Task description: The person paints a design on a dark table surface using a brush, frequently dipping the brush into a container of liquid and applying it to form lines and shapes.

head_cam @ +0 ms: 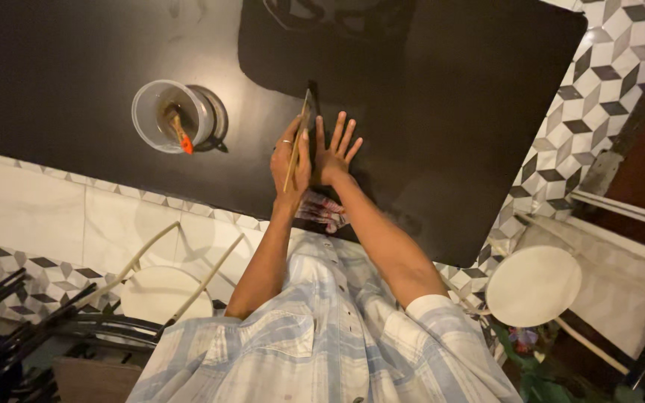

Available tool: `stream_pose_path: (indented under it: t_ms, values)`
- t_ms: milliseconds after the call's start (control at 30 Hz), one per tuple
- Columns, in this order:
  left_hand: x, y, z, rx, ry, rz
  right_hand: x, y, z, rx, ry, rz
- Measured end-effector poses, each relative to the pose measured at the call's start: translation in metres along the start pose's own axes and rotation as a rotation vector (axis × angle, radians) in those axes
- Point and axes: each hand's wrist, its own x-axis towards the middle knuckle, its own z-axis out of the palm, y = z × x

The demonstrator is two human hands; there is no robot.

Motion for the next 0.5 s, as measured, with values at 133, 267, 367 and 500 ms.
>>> stream_pose_path:
  t_ms: [133, 267, 367, 500]
  values:
    - [-0.003, 0.015, -0.007, -0.031, 0.042, -0.113, -0.007, -0.002, -0.016, -0.011, -0.075, 0.014]
    - [-0.003, 0.020, -0.029, -0.128, 0.048, -0.177, -0.011, 0.000, -0.015, -0.004, 0.023, -0.059]
    - [0.003, 0.014, -0.052, -0.204, 0.076, -0.169, -0.012, 0.000, -0.016, 0.039, -0.050, -0.029]
    - [0.015, 0.006, -0.088, -0.356, 0.112, -0.180, -0.014, 0.003, -0.016, 0.025, 0.008, -0.062]
